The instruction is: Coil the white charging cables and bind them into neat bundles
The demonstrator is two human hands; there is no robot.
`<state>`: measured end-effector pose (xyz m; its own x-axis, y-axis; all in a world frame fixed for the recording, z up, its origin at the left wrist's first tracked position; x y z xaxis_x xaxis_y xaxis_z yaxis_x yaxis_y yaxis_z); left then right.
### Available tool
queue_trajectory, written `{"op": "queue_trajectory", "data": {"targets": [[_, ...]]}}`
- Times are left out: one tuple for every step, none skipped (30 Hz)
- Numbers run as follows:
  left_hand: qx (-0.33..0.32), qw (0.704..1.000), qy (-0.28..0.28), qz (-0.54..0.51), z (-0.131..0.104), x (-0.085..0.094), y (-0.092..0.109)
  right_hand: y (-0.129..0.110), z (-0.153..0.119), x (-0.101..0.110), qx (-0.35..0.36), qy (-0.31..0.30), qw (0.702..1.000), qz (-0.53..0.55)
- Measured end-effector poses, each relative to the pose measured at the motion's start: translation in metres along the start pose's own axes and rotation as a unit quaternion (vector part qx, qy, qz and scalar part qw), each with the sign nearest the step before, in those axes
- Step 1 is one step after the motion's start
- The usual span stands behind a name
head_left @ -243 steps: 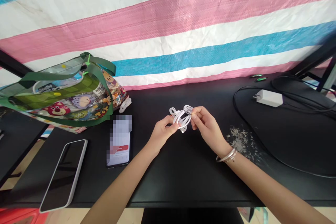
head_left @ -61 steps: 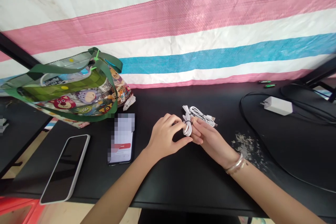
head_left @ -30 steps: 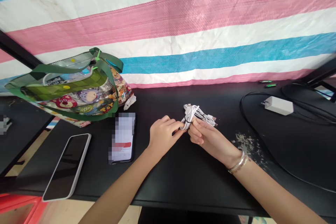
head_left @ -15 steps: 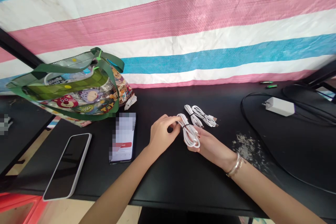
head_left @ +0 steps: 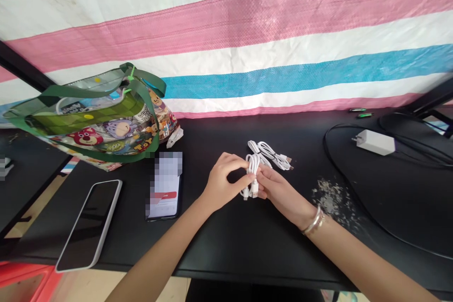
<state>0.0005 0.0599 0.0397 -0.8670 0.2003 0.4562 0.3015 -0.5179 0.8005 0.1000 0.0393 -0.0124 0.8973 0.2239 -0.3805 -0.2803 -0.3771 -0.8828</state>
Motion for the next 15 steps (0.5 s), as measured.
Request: {"op": "queue_trajectory", "data": {"targets": [[-0.011,1.000,0.001,0.016,-0.001,-0.001,0.001,-0.001,0.000,0.001,0.011,0.013,1.000,-0.013],[-0.022,0.999,0.002,0.032,-0.001,-0.002,0.003,-0.002,0.000,0.003,0.021,0.024,0.999,-0.025],[-0.034,0.998,0.005,0.048,-0.002,-0.002,0.004,-0.003,0.000,0.003,0.029,0.031,0.998,-0.039],[-0.048,0.997,0.009,0.064,-0.003,-0.003,0.006,-0.005,0.000,0.004,0.038,0.037,0.997,-0.052],[-0.062,0.995,0.014,0.079,-0.004,-0.003,0.008,-0.006,0.001,0.004,0.048,0.041,0.996,-0.065],[-0.076,0.993,0.019,0.092,-0.004,-0.004,0.009,-0.008,0.001,0.005,0.059,0.046,0.994,-0.076],[-0.088,0.991,0.023,0.102,-0.005,-0.004,0.011,-0.010,0.001,0.006,0.068,0.050,0.993,-0.087],[-0.096,0.989,0.027,0.110,-0.005,-0.004,0.012,-0.011,0.001,0.007,0.075,0.055,0.991,-0.097],[-0.100,0.988,0.031,0.116,-0.006,-0.004,0.013,-0.013,0.001,0.008,0.083,0.061,0.989,-0.106],[-0.101,0.987,0.036,0.119,-0.006,-0.004,0.014,-0.015,0.000,0.009,0.091,0.070,0.987,-0.114],[-0.097,0.987,0.041,0.122,-0.006,-0.004,0.014,-0.017,0.000,0.010,0.101,0.080,0.984,-0.123],[-0.091,0.987,0.048,0.122,-0.006,-0.003,0.013,-0.019,-0.001,0.011,0.115,0.091,0.981,-0.131],[-0.082,0.988,0.054,0.119,-0.005,-0.002,0.013,-0.022,-0.001,0.012,0.130,0.100,0.977,-0.139],[-0.071,0.989,0.061,0.112,-0.005,0.000,0.012,-0.024,-0.002,0.012,0.147,0.106,0.972,-0.147],[-0.060,0.991,0.067,0.099,-0.005,0.001,0.011,-0.027,-0.003,0.012,0.163,0.110,0.968,-0.155]]}}
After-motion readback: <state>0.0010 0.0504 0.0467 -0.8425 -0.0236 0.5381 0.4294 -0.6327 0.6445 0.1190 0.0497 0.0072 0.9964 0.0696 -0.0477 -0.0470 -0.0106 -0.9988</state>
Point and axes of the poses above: each hand's wrist, its own z-axis towards the middle knuckle, its own x-axis out of the back of the hand, y = z × x, the point moved 7 cm from there along z, towards the middle knuckle, and after that the axes turned 3 degrees about -x, right-handed, at the moved point
